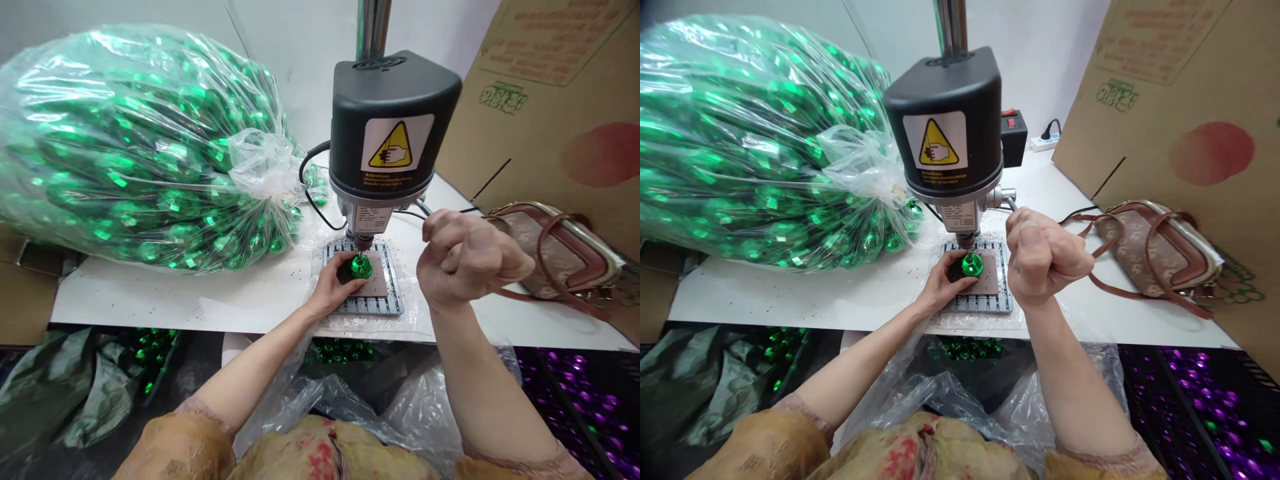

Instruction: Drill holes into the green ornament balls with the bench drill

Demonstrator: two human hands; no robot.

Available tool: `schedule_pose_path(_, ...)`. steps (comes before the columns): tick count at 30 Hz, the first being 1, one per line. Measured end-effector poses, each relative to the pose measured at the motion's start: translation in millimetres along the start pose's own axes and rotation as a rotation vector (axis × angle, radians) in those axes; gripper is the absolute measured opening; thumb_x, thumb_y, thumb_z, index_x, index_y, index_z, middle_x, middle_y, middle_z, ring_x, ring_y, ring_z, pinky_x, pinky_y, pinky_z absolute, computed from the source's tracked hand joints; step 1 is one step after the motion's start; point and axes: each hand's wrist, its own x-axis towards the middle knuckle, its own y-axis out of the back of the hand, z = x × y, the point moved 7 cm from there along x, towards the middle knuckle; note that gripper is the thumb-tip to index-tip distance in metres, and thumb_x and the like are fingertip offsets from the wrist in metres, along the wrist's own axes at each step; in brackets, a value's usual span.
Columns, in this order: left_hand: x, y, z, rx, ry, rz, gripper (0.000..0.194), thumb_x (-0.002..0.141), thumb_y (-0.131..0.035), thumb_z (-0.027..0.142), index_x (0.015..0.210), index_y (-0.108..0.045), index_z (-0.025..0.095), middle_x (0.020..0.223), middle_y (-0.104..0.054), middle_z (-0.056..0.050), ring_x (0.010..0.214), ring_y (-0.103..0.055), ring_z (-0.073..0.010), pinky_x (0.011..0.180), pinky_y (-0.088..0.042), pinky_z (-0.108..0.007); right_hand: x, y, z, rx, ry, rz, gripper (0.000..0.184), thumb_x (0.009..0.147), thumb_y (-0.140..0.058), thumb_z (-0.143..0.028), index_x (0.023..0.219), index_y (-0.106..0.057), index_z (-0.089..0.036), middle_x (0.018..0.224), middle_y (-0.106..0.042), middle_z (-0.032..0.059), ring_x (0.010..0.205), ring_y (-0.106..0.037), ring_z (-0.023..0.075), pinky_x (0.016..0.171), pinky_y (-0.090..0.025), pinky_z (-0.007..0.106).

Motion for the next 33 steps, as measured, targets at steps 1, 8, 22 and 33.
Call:
schedule_pose_path(1,0.0,0.0,0.2,-0.001,0.001,0.001,0.056,0.079,-0.085,0.044,0.124,-0.061,0.021,0.119,-0.070,-0.010,0.115,-0.067,-0.0282,0.102,-0.054,-0.045,-1.7,0.8,-0.3,0.002,0.005,-0.003,0.040,0.089,-0.050,-0.011,0.060,-0.023,-0.016,0.046,-0.021,-0.0078,0.037,-0.024,0.0018,0.045,-0.031,0.021)
schedule_pose_path(8,0.3,-0.1,0.2,-0.012,0.021,0.007,0.056,0.077,-0.087,0.043,0.122,-0.062,0.021,0.117,-0.071,-0.010,0.112,-0.068,-0.0273,0.100,-0.055,-0.044,2.3,-2.0,-3.4,-0.054,-0.117,0.064,0.051,0.089,-0.053,-0.011,0.051,-0.020,-0.015,0.043,-0.020,-0.0070,0.038,-0.027,0.0013,0.046,-0.033,0.024)
schedule_pose_path(22,-33.9,8.6,46.2,0.246,0.020,-0.071,0.042,0.079,-0.083,0.037,0.113,-0.064,0.022,0.109,-0.069,-0.008,0.102,-0.066,-0.0258,0.089,-0.054,-0.038,54.0,-17.9,26.0,-0.123,-0.554,0.144,0.049,0.089,-0.062,-0.027,0.048,-0.035,-0.020,0.042,-0.028,-0.0076,0.038,-0.033,0.0012,0.042,-0.024,0.023)
schedule_pose_path(33,5.9,42.8,31.8,0.406,-0.028,-0.138,0.014,0.096,-0.062,0.031,0.102,-0.070,0.021,0.100,-0.071,-0.008,0.095,-0.067,-0.0249,0.088,-0.053,-0.040,53.0,-16.1,21.7,-0.169,-0.497,0.132,0.047,0.092,-0.057,-0.026,0.050,-0.037,-0.018,0.043,-0.034,-0.0067,0.041,-0.037,0.0015,0.046,-0.028,0.024)
